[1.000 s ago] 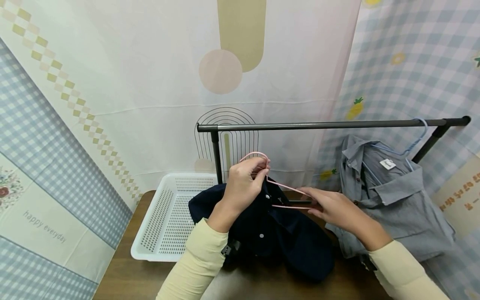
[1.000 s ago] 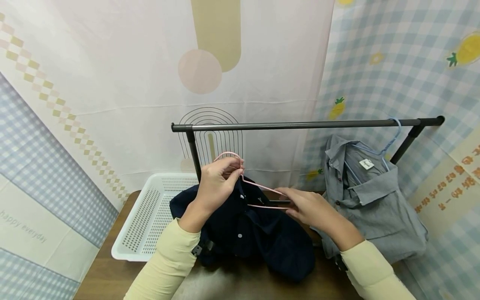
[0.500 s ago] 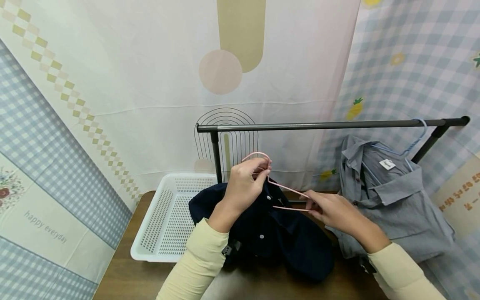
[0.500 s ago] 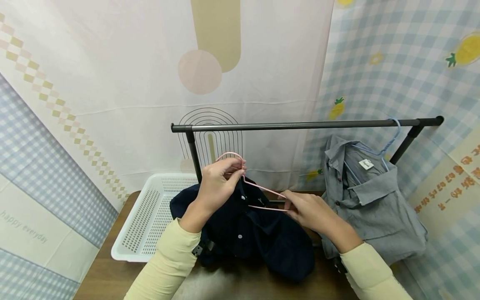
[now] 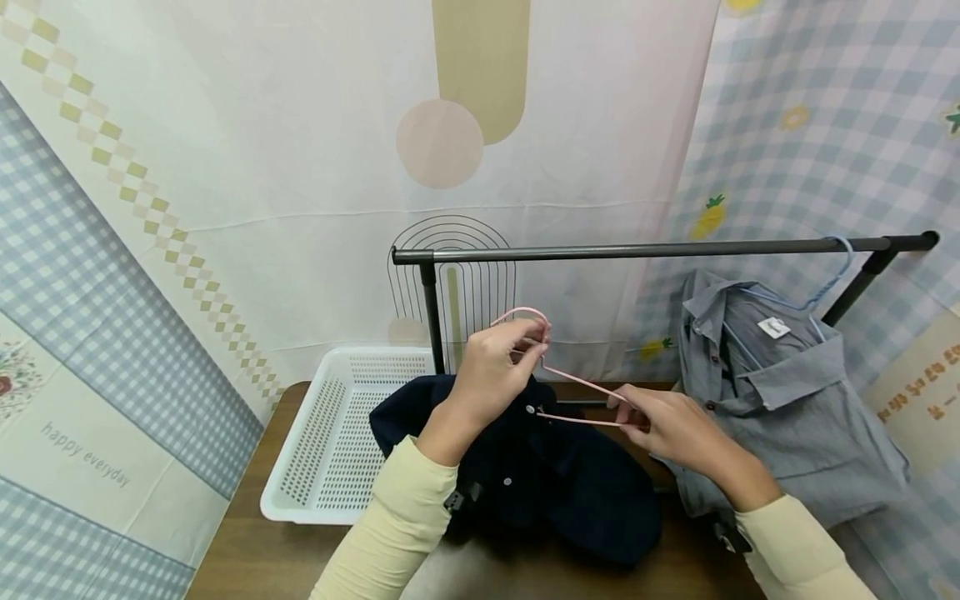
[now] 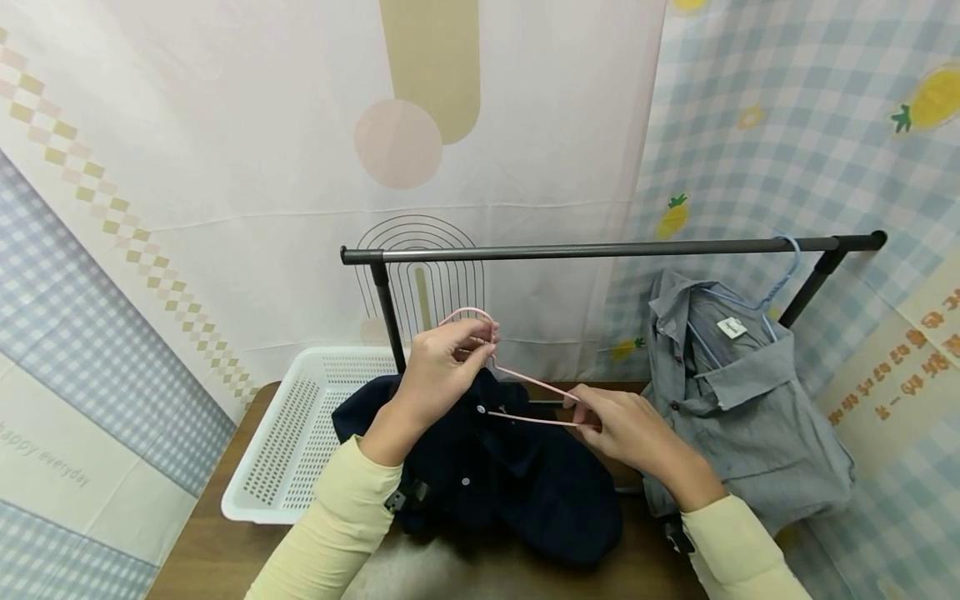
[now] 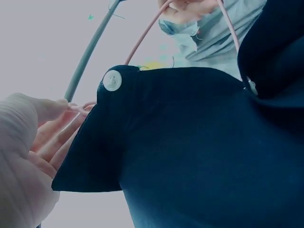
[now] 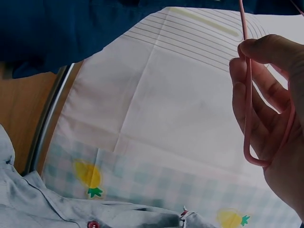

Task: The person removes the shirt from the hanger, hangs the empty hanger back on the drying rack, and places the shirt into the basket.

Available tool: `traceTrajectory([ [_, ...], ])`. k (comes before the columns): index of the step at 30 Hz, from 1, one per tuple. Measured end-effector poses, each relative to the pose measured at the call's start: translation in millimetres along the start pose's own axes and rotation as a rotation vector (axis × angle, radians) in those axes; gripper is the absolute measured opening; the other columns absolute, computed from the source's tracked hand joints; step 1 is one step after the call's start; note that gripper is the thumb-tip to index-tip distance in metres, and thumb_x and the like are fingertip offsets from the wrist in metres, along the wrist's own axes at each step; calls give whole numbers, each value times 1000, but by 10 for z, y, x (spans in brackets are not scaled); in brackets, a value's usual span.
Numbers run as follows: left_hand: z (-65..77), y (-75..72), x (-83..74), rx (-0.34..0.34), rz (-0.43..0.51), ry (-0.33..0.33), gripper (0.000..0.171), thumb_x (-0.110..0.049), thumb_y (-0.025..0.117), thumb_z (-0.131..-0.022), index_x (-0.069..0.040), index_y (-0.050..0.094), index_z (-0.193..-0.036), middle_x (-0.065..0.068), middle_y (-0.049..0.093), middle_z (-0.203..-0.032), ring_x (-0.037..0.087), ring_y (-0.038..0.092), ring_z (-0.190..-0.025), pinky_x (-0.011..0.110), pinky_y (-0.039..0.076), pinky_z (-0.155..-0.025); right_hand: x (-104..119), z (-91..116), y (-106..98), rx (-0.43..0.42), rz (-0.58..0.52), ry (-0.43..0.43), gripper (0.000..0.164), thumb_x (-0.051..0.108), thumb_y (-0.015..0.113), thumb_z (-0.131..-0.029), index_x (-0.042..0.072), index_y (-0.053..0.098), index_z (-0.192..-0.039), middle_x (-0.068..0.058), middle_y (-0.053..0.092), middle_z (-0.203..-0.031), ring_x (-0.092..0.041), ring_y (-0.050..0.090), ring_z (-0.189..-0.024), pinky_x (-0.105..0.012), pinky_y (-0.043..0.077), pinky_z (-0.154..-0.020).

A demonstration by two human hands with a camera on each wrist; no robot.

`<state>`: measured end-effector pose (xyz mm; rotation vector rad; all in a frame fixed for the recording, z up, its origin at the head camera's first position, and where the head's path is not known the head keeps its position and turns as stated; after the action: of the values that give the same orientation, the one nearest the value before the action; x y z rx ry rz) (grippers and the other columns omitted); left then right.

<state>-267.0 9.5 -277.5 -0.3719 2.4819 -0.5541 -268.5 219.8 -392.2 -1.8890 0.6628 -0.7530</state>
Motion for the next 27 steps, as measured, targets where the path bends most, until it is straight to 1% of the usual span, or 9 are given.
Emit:
traceTrajectory([
  [5, 12, 9, 4, 56, -17, -4, 21, -2, 76, -92, -2, 74, -112, 10, 77, -106, 17, 78, -91, 16, 59, -79, -16, 35, -21, -25, -2, -17, 34, 4, 82, -83, 24, 66, -105, 19, 64, -83, 9, 57, -70, -18, 47, -55],
  [8, 49, -2, 34, 100, -63, -19, 24, -7, 79, -91, -4, 74, -115, 9, 77, -111, 18, 77, -95, 22, 61, -82, -20, 49, -43, -41, -3, -30, 35, 3, 82, -82, 24, 66, -105, 19, 64, -83, 9, 57, -71, -17, 47, -55],
  [12, 122, -42, 92, 165, -144, -47, 31, -15, 81, -91, -7, 74, -120, 7, 76, -117, 20, 73, -110, 33, 58, -96, -27, 68, -70, -58, -3, -42, 36, 2, 83, -81, 23, 66, -105, 19, 64, -83, 10, 56, -70, -16, 47, -54],
  [14, 169, -58, 143, 212, -158, -83, 36, -19, 81, -91, -8, 73, -124, 5, 75, -122, 21, 69, -117, 35, 56, -101, -26, 77, -84, -67, -1, -48, 36, 2, 83, -80, 22, 66, -105, 19, 65, -83, 10, 56, -70, -16, 47, -54],
  [17, 260, -87, 249, 279, -150, -169, 43, -24, 80, -92, -10, 69, -131, 4, 71, -129, 21, 65, -125, 39, 53, -106, -27, 92, -106, -80, 1, -51, 36, 2, 84, -80, 22, 67, -104, 20, 65, -84, 10, 56, -70, -16, 47, -54],
  [19, 328, -124, 319, 308, -148, -221, 47, -26, 80, -93, -11, 67, -135, 4, 69, -134, 21, 63, -128, 41, 52, -107, -30, 103, -124, -91, -3, -50, 36, 2, 84, -79, 22, 67, -103, 20, 64, -84, 10, 56, -70, -16, 46, -54],
  [21, 395, -162, 380, 323, -148, -260, 48, -26, 79, -93, -12, 66, -137, 4, 68, -136, 21, 62, -130, 41, 51, -109, -37, 117, -145, -105, -7, -52, 36, 1, 84, -79, 23, 67, -103, 21, 65, -84, 10, 56, -69, -15, 46, -54],
  [23, 448, -187, 420, 331, -156, -277, 46, -25, 78, -94, -12, 67, -137, 5, 68, -136, 22, 62, -130, 42, 50, -109, -52, 135, -160, -120, -10, -50, 37, 1, 84, -78, 22, 67, -102, 21, 65, -84, 10, 56, -69, -15, 46, -54],
  [27, 525, -212, 466, 333, -177, -289, 41, -21, 76, -96, -13, 68, -135, 5, 70, -135, 22, 64, -128, 43, 51, -108, -79, 155, -170, -139, -15, -48, 38, 0, 85, -76, 22, 68, -102, 21, 65, -83, 9, 56, -68, -15, 46, -55],
])
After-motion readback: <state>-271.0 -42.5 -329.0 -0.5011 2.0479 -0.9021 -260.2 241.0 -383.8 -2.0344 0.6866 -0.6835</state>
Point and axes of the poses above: each hand's wrist, its own z-axis away from the middle knuckle, its own y-axis out of the palm, x = y × z, the point moved 10 cm from there along -z, towards the middle knuckle
